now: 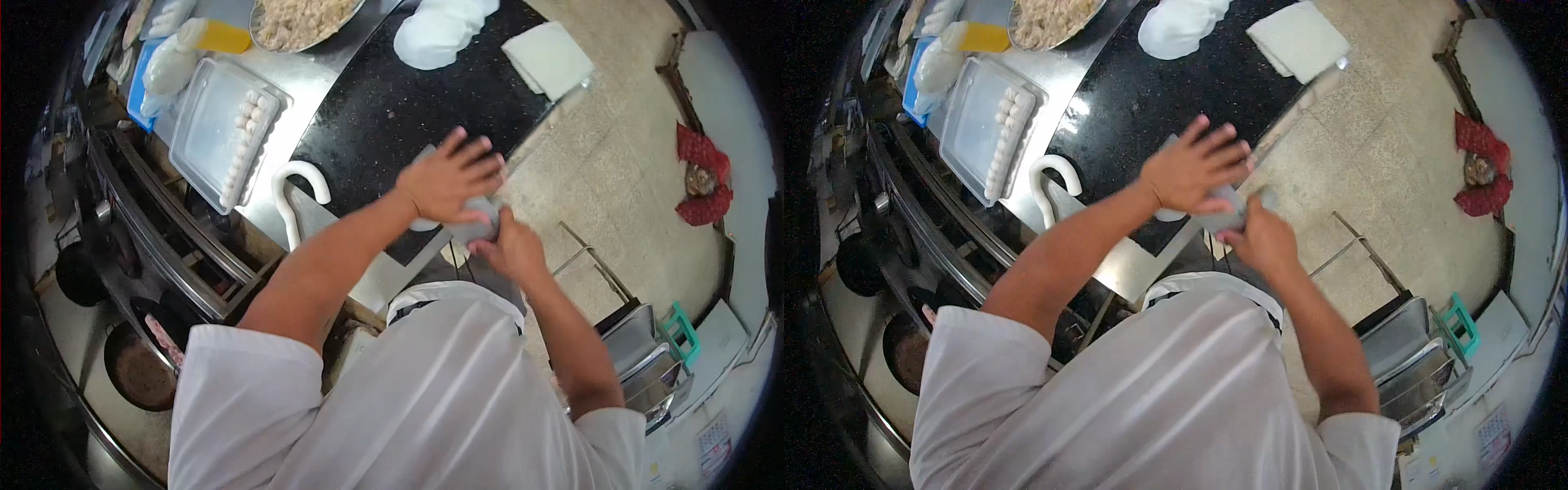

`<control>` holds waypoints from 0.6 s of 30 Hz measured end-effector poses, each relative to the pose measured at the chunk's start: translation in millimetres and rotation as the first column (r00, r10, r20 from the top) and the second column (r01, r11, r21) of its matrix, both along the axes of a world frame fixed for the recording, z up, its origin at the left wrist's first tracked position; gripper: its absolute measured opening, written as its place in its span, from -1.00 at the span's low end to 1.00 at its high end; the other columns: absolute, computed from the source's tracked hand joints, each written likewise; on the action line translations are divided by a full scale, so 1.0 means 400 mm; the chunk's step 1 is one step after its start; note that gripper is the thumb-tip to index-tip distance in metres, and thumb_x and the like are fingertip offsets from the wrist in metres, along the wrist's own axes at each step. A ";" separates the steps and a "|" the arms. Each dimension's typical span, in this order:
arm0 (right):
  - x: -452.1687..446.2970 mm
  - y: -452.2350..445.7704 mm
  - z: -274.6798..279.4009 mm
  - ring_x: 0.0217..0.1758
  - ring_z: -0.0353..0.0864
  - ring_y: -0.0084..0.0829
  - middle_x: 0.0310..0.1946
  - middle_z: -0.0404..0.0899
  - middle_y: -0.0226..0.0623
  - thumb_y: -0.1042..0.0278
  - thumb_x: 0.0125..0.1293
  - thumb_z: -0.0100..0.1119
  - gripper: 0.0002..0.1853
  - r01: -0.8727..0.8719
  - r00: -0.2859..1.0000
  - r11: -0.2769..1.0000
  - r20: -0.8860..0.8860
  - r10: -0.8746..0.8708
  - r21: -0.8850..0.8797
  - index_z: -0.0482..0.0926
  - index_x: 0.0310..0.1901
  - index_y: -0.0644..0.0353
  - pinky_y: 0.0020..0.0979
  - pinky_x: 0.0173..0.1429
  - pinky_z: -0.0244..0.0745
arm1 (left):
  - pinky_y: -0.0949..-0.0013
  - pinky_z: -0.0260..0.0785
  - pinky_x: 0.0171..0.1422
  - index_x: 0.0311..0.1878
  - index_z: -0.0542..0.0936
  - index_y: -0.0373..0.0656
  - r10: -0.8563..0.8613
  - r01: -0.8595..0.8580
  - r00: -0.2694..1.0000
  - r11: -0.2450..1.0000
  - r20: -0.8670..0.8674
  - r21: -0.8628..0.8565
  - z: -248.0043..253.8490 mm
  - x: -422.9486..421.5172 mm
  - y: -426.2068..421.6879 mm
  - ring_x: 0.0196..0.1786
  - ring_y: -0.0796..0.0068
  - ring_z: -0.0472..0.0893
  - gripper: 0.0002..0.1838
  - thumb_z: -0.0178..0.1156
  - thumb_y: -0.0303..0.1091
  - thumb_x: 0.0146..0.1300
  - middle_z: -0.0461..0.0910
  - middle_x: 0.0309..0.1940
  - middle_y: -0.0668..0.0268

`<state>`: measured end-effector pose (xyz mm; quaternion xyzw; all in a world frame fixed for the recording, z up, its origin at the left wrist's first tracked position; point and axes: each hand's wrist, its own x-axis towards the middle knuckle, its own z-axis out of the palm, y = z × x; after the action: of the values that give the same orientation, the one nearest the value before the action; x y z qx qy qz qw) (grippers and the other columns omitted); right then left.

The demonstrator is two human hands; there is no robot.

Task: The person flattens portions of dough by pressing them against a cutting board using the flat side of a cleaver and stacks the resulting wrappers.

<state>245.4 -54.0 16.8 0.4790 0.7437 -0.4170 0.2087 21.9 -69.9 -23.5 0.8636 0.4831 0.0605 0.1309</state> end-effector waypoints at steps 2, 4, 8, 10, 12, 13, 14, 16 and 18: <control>-0.062 0.095 -0.010 -0.11 0.75 0.15 -0.23 0.73 0.14 -0.13 0.01 0.61 -0.19 -0.057 0.998 0.991 -0.017 0.059 0.121 0.44 0.11 0.30 0.03 -0.03 0.62 | -0.25 -0.21 0.70 0.51 0.43 0.18 0.054 -0.053 0.998 0.997 -0.018 0.063 -0.011 -0.055 0.066 0.66 0.09 0.15 -0.23 0.02 0.40 0.36 0.31 0.56 0.23; -0.093 0.119 -0.003 -0.10 0.74 0.17 -0.21 0.72 0.17 -0.10 0.14 0.52 -0.23 -0.141 0.986 0.975 -0.067 0.154 0.170 0.42 0.13 0.37 0.04 -0.04 0.62 | -0.25 -0.19 0.69 0.52 0.42 0.17 0.121 -0.119 0.992 0.989 -0.022 0.086 -0.010 -0.086 0.075 0.65 0.06 0.16 -0.23 0.02 0.39 0.37 0.29 0.58 0.21; 0.000 -0.009 -0.043 -0.07 0.73 0.21 -0.18 0.71 0.21 -0.10 0.14 0.52 -0.21 -0.065 0.979 0.998 -0.191 0.069 0.023 0.41 0.16 0.38 0.05 -0.01 0.62 | -0.29 -0.23 0.69 0.52 0.41 0.18 0.106 -0.109 0.990 0.994 0.089 0.032 -0.040 -0.037 -0.016 0.66 -0.01 0.13 -0.22 0.02 0.39 0.36 0.23 0.61 0.16; 0.076 -0.087 -0.050 -0.07 0.73 0.23 -0.19 0.71 0.22 -0.10 0.14 0.52 -0.19 -0.060 0.971 0.997 -0.236 0.048 -0.045 0.39 0.19 0.38 0.06 0.00 0.62 | -0.33 -0.22 0.69 0.48 0.47 0.20 -0.002 0.004 0.994 1.000 0.112 -0.026 -0.025 0.030 -0.090 0.67 0.03 0.13 -0.26 0.10 0.36 0.34 0.31 0.56 0.17; 0.107 -0.107 -0.060 -0.06 0.73 0.23 -0.19 0.71 0.22 -0.08 0.15 0.52 -0.16 0.046 0.992 0.998 -0.115 -0.050 -0.040 0.33 0.25 0.36 0.07 0.00 0.62 | -0.34 -0.22 0.68 0.46 0.49 0.20 -0.019 0.019 0.993 1.000 0.119 0.002 -0.040 0.051 -0.035 0.66 0.04 0.14 -0.27 0.12 0.36 0.32 0.33 0.54 0.19; 0.094 -0.067 -0.051 -0.07 0.73 0.21 -0.18 0.71 0.21 -0.09 0.13 0.53 -0.11 0.049 0.997 0.996 -0.047 -0.053 -0.078 0.29 0.28 0.34 0.05 0.00 0.62 | -0.35 -0.22 0.68 0.44 0.50 0.21 -0.031 0.030 0.991 1.000 0.129 0.009 -0.033 0.072 -0.032 0.66 0.05 0.15 -0.27 0.13 0.36 0.31 0.35 0.53 0.21; 0.073 -0.029 -0.046 -0.07 0.73 0.21 -0.18 0.71 0.21 -0.09 0.13 0.53 -0.11 0.063 0.997 0.994 -0.036 -0.067 -0.093 0.29 0.28 0.34 0.05 0.00 0.62 | -0.35 -0.22 0.68 0.44 0.50 0.21 -0.042 0.044 0.989 0.999 0.139 -0.006 -0.025 0.068 -0.020 0.66 0.05 0.15 -0.27 0.13 0.36 0.31 0.35 0.53 0.21; 0.026 0.062 -0.039 -0.06 0.74 0.20 -0.17 0.71 0.21 -0.07 0.13 0.53 -0.17 -0.056 0.997 0.998 -0.058 0.057 0.020 0.35 0.24 0.33 0.06 0.01 0.62 | -0.33 -0.20 0.68 0.45 0.50 0.19 0.083 -0.085 0.996 0.995 0.031 0.056 -0.015 0.020 0.054 0.65 0.04 0.17 -0.26 0.13 0.36 0.31 0.38 0.51 0.24; -0.033 0.144 -0.029 -0.07 0.73 0.20 -0.18 0.71 0.20 -0.06 0.14 0.52 -0.21 -0.087 0.990 0.991 -0.098 0.097 0.103 0.38 0.20 0.33 0.07 0.00 0.61 | -0.30 -0.20 0.69 0.48 0.47 0.17 0.126 -0.127 0.992 0.987 0.011 0.100 -0.020 -0.032 0.112 0.65 0.02 0.16 -0.25 0.09 0.37 0.33 0.35 0.53 0.21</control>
<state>232.2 3.7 5.4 0.4318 0.7943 -0.3940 0.1653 9.0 -25.3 -31.7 0.8366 0.5329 0.0951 0.0841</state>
